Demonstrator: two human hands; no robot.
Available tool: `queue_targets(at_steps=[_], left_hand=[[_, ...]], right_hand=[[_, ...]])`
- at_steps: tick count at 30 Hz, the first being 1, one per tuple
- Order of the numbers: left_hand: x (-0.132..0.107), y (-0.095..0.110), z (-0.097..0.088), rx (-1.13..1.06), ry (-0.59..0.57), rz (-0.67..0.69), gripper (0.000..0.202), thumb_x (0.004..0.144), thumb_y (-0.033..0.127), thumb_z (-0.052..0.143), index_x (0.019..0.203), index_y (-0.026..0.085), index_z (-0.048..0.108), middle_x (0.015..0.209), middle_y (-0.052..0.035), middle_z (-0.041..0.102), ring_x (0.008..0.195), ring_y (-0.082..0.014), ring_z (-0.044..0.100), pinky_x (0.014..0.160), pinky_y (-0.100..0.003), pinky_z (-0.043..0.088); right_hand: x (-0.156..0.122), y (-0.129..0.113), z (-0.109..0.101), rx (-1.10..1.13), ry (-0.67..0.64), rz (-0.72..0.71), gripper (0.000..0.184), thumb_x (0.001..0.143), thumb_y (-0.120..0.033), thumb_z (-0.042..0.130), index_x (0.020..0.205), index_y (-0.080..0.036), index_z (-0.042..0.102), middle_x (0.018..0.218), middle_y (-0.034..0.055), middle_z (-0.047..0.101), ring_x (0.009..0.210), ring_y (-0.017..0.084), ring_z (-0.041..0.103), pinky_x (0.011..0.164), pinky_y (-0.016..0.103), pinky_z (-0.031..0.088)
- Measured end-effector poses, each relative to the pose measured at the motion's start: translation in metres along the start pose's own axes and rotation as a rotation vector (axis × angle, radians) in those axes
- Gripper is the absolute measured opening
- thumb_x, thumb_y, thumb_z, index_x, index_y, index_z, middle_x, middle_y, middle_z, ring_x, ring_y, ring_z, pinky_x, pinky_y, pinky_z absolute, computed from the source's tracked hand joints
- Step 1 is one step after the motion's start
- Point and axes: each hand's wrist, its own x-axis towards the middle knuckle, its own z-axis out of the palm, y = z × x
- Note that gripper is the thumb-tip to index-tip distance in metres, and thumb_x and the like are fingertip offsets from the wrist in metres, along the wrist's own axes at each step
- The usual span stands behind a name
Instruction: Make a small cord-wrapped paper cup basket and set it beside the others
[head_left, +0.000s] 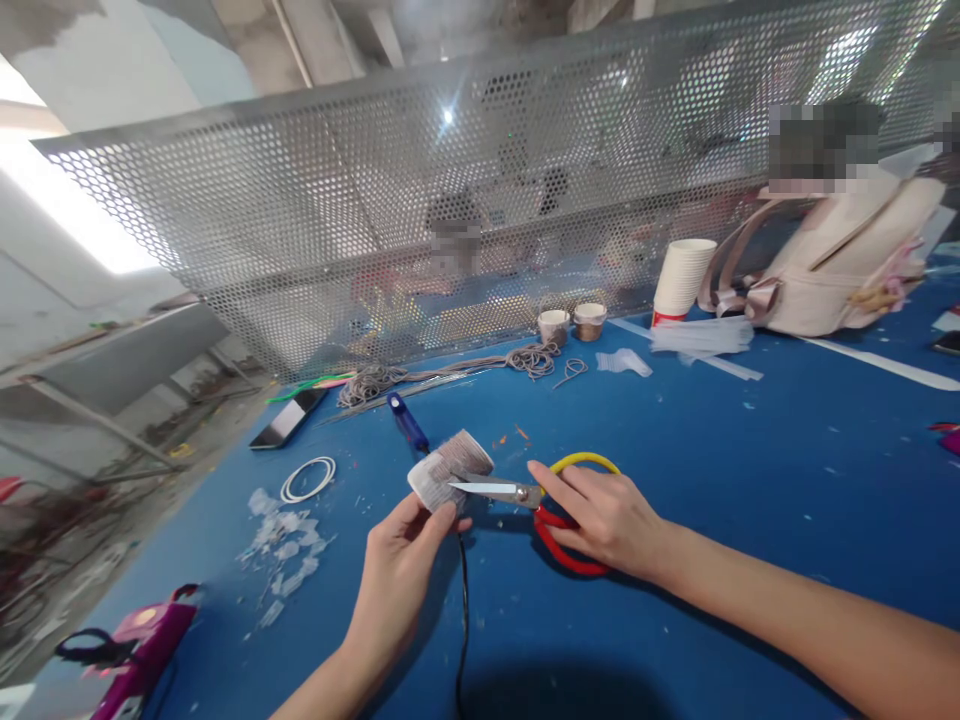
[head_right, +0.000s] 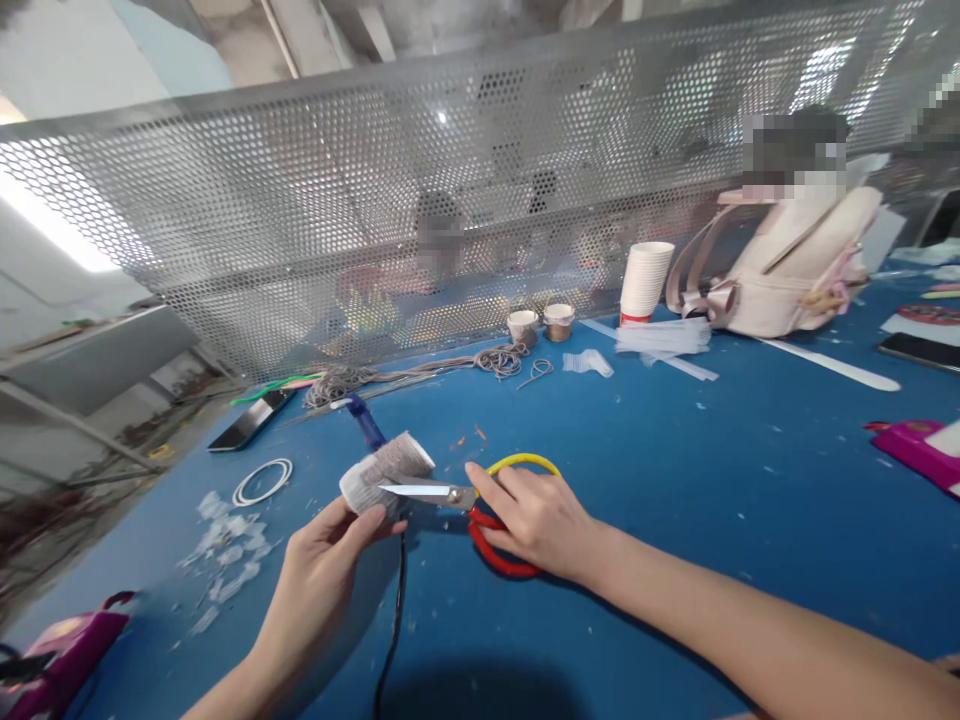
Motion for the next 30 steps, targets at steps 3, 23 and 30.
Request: queue_targets(at_steps=[3, 23, 30], left_hand=[[0.0, 0.006, 0.0, 0.029, -0.012, 0.003, 0.036, 0.072, 0.039, 0.068, 0.097, 0.014, 0.072, 0.091, -0.0058, 0.071, 0.08, -0.0207, 0.062, 0.074, -0.032, 0.056], [0.003, 0.005, 0.002, -0.061, -0.032, -0.036, 0.033, 0.074, 0.035, 0.068, 0.101, 0.017, 0.071, 0.097, -0.0063, 0.071, 0.088, -0.0215, 0.061, 0.08, -0.033, 0.054], [0.001, 0.001, 0.008, -0.298, -0.007, -0.102, 0.028, 0.07, 0.033, 0.071, 0.093, 0.016, 0.074, 0.098, -0.0087, 0.072, 0.094, -0.0228, 0.063, 0.084, -0.03, 0.051]], right_hand=[[0.0, 0.004, -0.001, 0.016, -0.012, -0.029, 0.038, 0.094, -0.027, 0.04, 0.12, -0.003, 0.053, 0.071, 0.006, 0.059, 0.058, 0.016, 0.056, 0.049, 0.027, 0.048], [-0.003, 0.005, 0.006, 0.247, 0.019, 0.123, 0.041, 0.092, -0.031, 0.047, 0.124, -0.005, 0.05, 0.084, 0.0125, 0.067, 0.073, 0.021, 0.065, 0.056, 0.031, 0.056], [-0.005, -0.005, 0.009, 0.4, 0.027, 0.284, 0.045, 0.087, -0.028, 0.053, 0.128, -0.011, 0.047, 0.095, 0.0134, 0.067, 0.081, 0.021, 0.066, 0.067, 0.034, 0.058]])
